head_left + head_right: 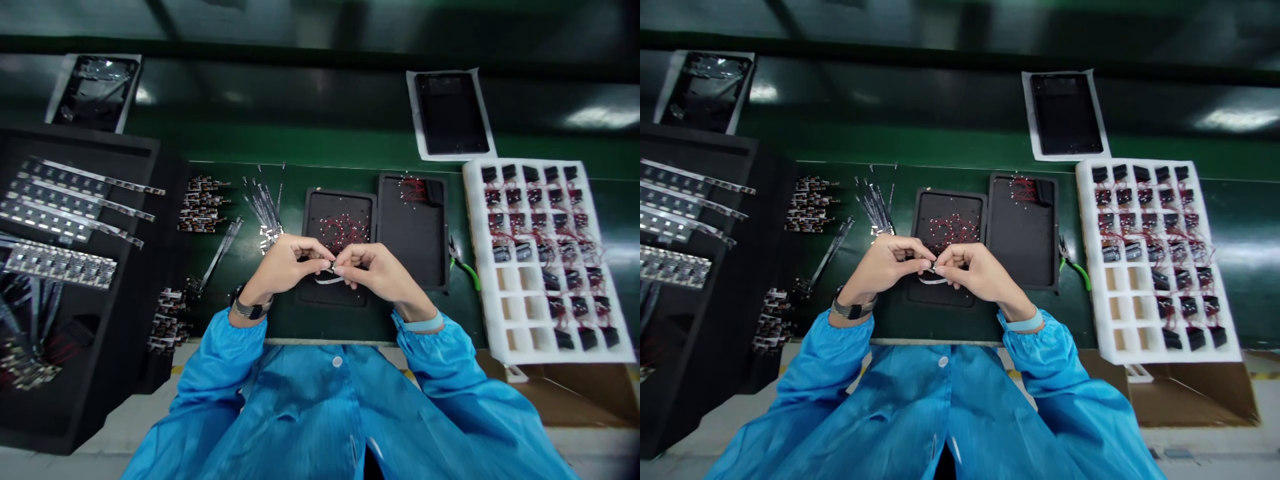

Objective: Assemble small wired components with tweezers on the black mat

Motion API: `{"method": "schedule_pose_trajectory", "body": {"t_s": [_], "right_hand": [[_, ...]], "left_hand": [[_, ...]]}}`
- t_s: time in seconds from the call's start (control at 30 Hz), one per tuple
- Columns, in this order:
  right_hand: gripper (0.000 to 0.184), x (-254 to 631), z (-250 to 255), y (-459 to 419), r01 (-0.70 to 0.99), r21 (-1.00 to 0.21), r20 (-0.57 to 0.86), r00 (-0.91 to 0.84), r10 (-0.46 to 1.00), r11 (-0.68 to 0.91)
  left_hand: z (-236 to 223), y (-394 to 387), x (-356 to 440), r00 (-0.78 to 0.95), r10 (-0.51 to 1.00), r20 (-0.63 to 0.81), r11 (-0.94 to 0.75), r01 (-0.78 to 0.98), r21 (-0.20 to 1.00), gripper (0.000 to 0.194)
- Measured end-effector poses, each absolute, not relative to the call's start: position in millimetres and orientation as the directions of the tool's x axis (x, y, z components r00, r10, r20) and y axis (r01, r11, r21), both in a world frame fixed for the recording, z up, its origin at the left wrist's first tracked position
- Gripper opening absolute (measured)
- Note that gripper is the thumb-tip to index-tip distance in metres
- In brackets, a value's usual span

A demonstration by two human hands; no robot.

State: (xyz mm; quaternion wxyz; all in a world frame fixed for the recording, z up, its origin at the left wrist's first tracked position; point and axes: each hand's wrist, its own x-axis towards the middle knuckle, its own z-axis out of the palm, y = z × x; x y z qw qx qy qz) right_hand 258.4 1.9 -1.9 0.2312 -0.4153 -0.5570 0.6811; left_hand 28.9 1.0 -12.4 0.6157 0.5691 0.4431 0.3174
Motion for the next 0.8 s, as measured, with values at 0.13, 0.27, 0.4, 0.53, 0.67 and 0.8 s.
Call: {"method": "schedule_pose_trajectory", "body": {"t_s": [0.13, 0.27, 0.4, 0.53, 0.67, 0.8], "right_hand": [[0.029, 259, -3, 2, 0.146, -0.953, -0.302, -0.550, 0.779, -0.267], [0.031, 257, -6, 2, 0.153, -0.953, -0.303, -0.546, 0.781, -0.262], [0.029, 258, -6, 3, 0.152, -0.967, -0.256, -0.552, 0.794, -0.206], [0.027, 261, -4, 3, 0.161, -0.976, -0.212, -0.558, 0.803, -0.145], [0.027, 264, -4, 3, 0.148, -0.979, -0.198, -0.570, 0.797, -0.137], [0.026, 271, 3, 6, 0.167, -0.981, -0.180, -0.578, 0.796, -0.100]], "left_hand": [[-13, 1, 29, 0.412, 0.894, -0.175, 0.145, 0.103, 0.984, 0.013], [-12, 0, 28, 0.398, 0.904, -0.158, 0.120, 0.118, 0.986, 0.012], [-7, 1, 27, 0.382, 0.916, -0.119, 0.061, 0.161, 0.985, 0.011], [-1, 1, 29, 0.402, 0.907, -0.125, 0.061, 0.167, 0.984, 0.012], [4, 2, 33, 0.412, 0.895, -0.170, 0.114, 0.156, 0.981, 0.013], [19, 4, 37, 0.433, 0.878, -0.204, 0.134, 0.186, 0.973, 0.014]]}}
